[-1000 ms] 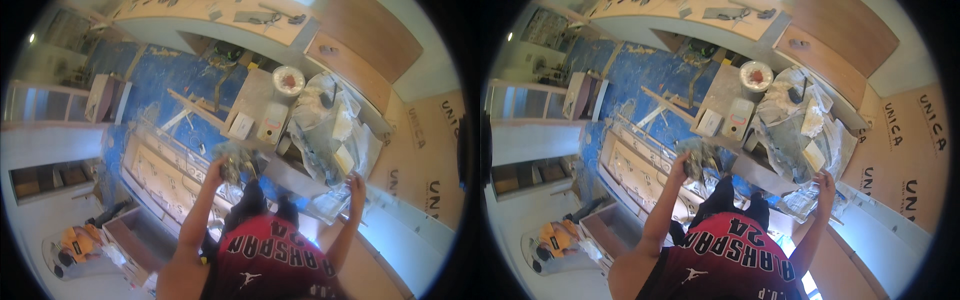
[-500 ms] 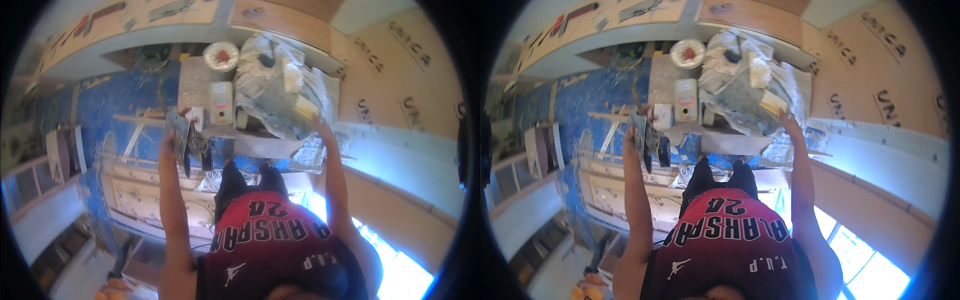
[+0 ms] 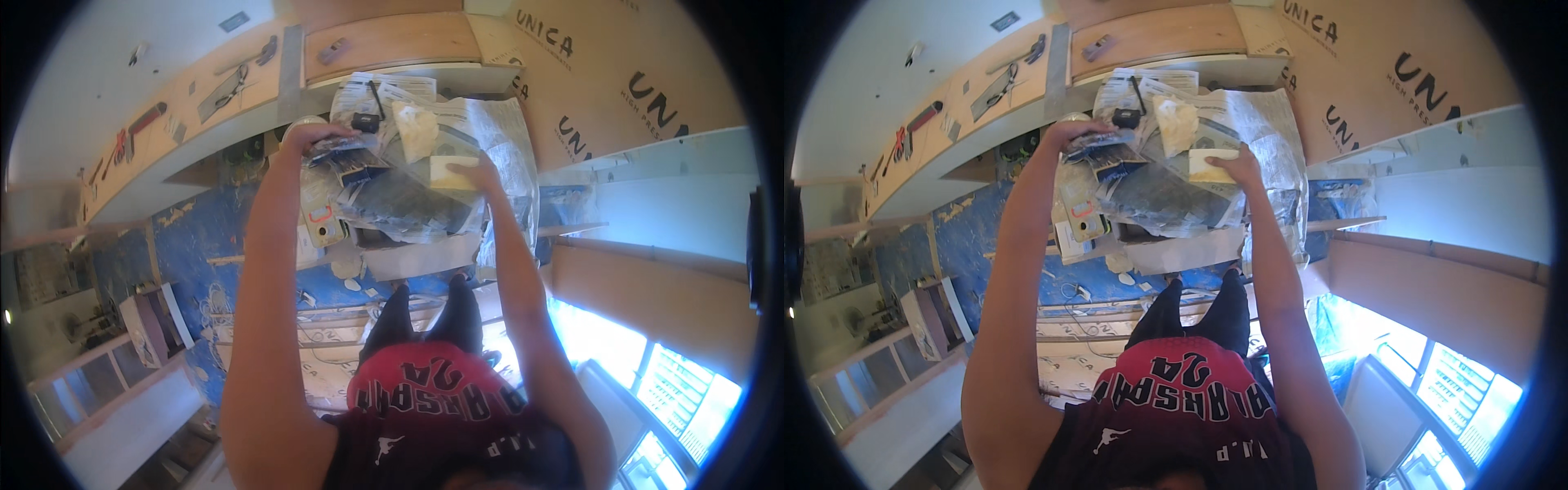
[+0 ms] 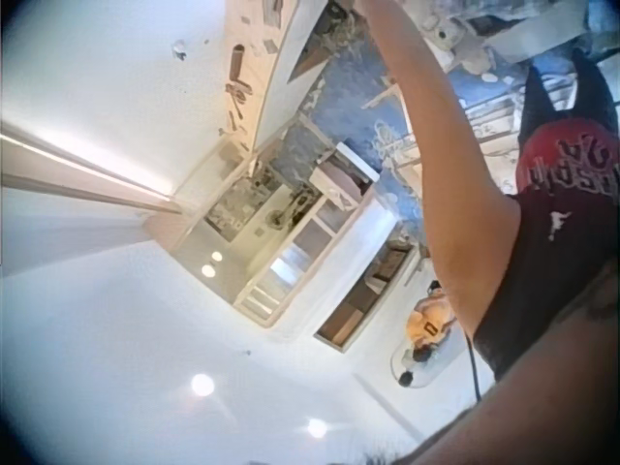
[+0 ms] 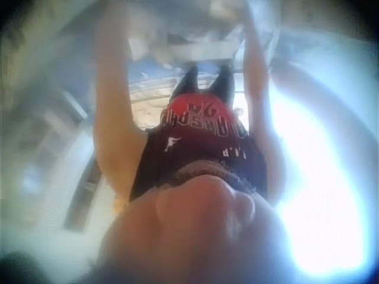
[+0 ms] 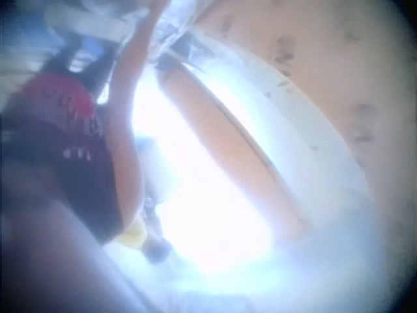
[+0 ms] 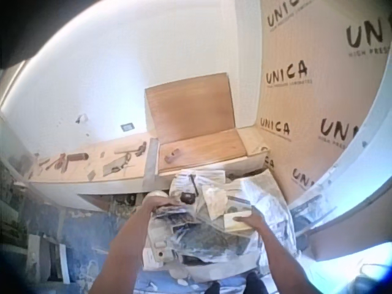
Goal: The person uses a power drill to work on a wooden surface, then retrieves a package of small hardware components from a box. They open the package and begin handling the small parts, likely preparing them for installation.
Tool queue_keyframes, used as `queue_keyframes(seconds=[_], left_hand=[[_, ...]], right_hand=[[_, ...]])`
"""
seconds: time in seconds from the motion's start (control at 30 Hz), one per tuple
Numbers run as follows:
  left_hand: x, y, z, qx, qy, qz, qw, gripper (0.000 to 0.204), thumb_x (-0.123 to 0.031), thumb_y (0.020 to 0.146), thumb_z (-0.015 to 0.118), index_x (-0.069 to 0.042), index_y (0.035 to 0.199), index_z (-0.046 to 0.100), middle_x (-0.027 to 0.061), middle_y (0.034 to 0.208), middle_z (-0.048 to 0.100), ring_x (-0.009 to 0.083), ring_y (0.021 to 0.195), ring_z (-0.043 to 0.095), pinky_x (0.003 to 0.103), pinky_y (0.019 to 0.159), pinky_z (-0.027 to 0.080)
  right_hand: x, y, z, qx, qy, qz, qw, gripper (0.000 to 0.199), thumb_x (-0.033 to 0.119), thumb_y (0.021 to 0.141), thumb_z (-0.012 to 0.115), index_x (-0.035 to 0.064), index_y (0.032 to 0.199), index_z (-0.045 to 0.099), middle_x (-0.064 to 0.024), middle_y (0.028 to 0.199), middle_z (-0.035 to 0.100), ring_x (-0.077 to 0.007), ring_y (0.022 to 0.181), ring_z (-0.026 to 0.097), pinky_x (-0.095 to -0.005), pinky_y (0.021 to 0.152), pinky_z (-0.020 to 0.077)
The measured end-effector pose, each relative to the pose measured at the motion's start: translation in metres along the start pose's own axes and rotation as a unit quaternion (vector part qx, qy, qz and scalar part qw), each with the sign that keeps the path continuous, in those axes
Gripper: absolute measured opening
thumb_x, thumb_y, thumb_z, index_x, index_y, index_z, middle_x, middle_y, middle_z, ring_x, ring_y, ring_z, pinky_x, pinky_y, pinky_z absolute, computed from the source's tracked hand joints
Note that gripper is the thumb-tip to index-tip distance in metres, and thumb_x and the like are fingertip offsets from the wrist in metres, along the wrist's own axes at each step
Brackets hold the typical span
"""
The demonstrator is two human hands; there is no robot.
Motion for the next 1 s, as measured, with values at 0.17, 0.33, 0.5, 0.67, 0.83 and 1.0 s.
queue_keyframes(seconds=[0.17, 0.33, 0.5, 0.67, 0.83, 1.0], left_hand=[[0.022, 0.025, 0.021, -0.114, 0.073, -0.066, 0.989, 0.107, -0.039, 0.071, 0.091, -0.009, 0.155, 0.032, 0.0112, 0.137, 0.06, 0.0225, 0.116, 0.062, 0.036, 0.099, 0.049], [0.016, 0.011, 0.038, -0.148, 0.074, 0.036, 0.986, 0.125, -0.03, 0.062, 0.096, -0.005, 0.159, 0.02, 0.018, 0.139, 0.057, 0.0287, 0.121, 0.06, 0.038, 0.105, 0.044], [0.009, -0.011, 0.05, -0.217, 0.146, 0.147, 0.954, 0.127, -0.031, 0.057, 0.098, -0.004, 0.156, 0.023, 0.0206, 0.141, 0.054, 0.0287, 0.127, 0.055, 0.038, 0.108, 0.042], [0.014, -0.01, 0.055, -0.223, 0.166, 0.139, 0.951, 0.129, -0.027, 0.057, 0.099, -0.003, 0.157, 0.021, 0.0182, 0.137, 0.058, 0.0273, 0.123, 0.058, 0.036, 0.105, 0.045], [0.015, -0.005, 0.058, -0.205, 0.073, 0.146, 0.965, 0.11, -0.021, 0.062, 0.097, -0.003, 0.148, 0.031, 0.0156, 0.125, 0.064, 0.0255, 0.109, 0.066, 0.035, 0.093, 0.053], [0.02, -0.014, 0.075, -0.173, -0.011, 0.153, 0.973, 0.1, -0.011, 0.066, 0.094, -0.002, 0.145, 0.033, 0.0144, 0.12, 0.065, 0.0243, 0.104, 0.068, 0.036, 0.086, 0.057]], right_hand=[[0.01, -0.005, 0.003, -0.023, 0.021, -0.014, 0.999, 0.084, 0.031, 0.058, 0.093, -0.0021, 0.129, 0.06, -0.0202, 0.118, 0.07, -0.0317, 0.112, 0.067, -0.0392, 0.097, 0.0524], [0.019, -0.013, 0.019, 0.027, -0.017, -0.022, 0.999, 0.072, 0.023, 0.064, 0.089, -0.0011, 0.127, 0.063, -0.0198, 0.118, 0.071, -0.0327, 0.113, 0.067, -0.0389, 0.098, 0.0503], [0.018, -0.033, 0.038, 0.056, 0.081, -0.034, 0.995, 0.08, 0.026, 0.071, 0.086, 0.0, 0.139, 0.053, -0.0203, 0.127, 0.067, -0.0335, 0.121, 0.062, -0.0389, 0.103, 0.046], [0.001, -0.024, 0.028, -0.019, 0.0, -0.031, 0.999, 0.099, 0.031, 0.07, 0.087, 0.0008, 0.151, 0.038, -0.0252, 0.138, 0.058, -0.0375, 0.129, 0.055, -0.0423, 0.109, 0.042], [0.006, 0.007, 0.05, -0.013, -0.09, -0.001, 0.996, 0.11, 0.038, 0.065, 0.088, -0.0003, 0.153, 0.033, -0.0257, 0.145, 0.05, -0.0443, 0.137, 0.045, -0.0506, 0.115, 0.0343], [0.007, 0.01, 0.056, -0.004, -0.133, 0.05, 0.99, 0.087, 0.036, 0.063, 0.086, 0.0023, 0.137, 0.054, -0.0252, 0.136, 0.053, -0.0413, 0.128, 0.053, -0.0476, 0.108, 0.0424]])
Point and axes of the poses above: each hand's wrist, its own y-axis towards the middle knuckle, its own z-axis out of the palm, x = y × z, the point moved 9 cm from there along y, towards the middle knuckle
